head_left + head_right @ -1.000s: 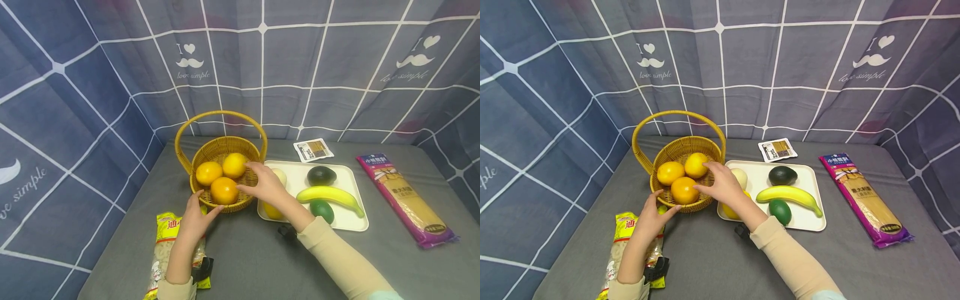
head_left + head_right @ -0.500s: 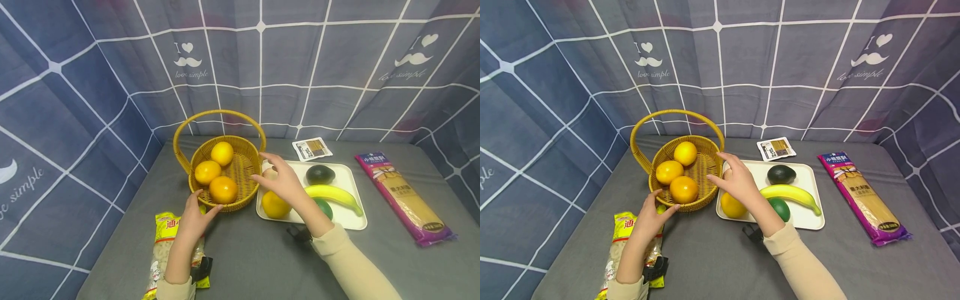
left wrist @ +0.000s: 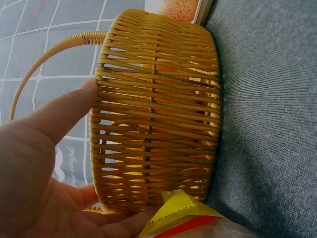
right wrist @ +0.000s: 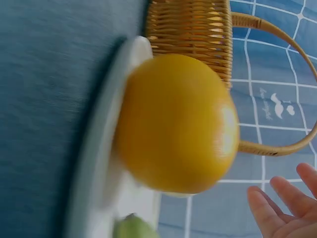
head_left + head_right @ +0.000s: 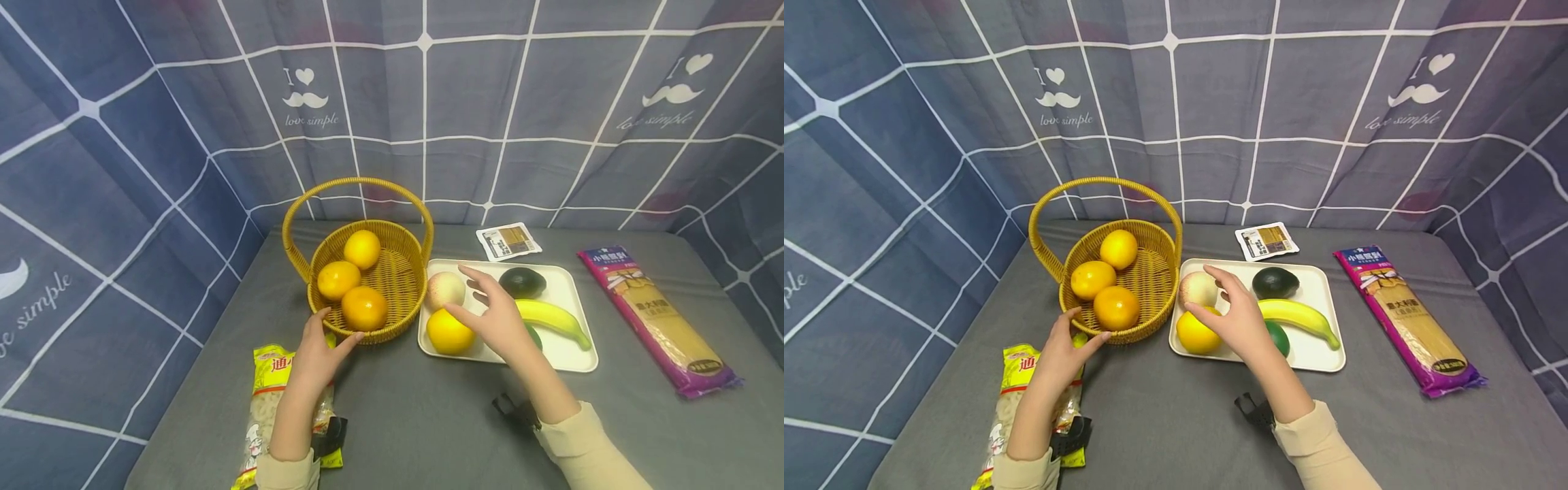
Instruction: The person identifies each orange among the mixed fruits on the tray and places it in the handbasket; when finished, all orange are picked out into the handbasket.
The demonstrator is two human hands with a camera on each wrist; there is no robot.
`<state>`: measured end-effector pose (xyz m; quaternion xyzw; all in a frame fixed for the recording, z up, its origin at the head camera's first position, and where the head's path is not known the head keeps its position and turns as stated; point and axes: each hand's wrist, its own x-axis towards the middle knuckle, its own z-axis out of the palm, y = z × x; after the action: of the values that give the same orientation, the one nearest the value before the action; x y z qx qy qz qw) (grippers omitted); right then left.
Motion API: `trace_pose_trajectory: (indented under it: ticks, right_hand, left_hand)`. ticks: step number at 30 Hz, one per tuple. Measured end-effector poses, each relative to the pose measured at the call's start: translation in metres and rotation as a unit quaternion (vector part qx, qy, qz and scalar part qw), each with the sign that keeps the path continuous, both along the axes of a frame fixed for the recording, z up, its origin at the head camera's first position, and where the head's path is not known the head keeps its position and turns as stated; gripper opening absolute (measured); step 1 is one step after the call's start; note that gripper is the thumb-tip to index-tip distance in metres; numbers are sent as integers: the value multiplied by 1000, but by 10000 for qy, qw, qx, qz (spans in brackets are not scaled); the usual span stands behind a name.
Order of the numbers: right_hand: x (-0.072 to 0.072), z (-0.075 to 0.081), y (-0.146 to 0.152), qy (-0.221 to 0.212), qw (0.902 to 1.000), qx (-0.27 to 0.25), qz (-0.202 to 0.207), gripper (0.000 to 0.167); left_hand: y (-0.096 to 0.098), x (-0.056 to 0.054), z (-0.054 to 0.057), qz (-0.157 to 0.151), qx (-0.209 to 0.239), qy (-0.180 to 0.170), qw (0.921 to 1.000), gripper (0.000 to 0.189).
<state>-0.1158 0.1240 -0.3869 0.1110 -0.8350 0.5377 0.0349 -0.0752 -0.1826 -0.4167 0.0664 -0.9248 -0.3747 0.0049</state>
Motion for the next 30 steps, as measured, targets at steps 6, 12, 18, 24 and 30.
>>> trace_pose_trajectory:
  ticks: [6,12,18,24,30]
  right_hand:
    - [9,-19,2,-289,9995,-32,-78,68]
    - [11,-35,1,-389,9992,-36,-59,66]
    - [10,-47,1,-437,9987,248,-45,67]
    - [8,-53,2,-591,9974,415,-20,68]
    - [5,-61,3,-622,9965,556,-16,71]
  left_hand:
    - [-1,1,1,48,31,-87,9999,95]
    - [-1,1,1,20,64,-103,9999,96]
    - [-1,0,0,-10,43,-56,10000,95]
    - [-1,0,0,-2,43,-48,10000,96]
    - [-1,0,-1,-35,17,0,10000,95]
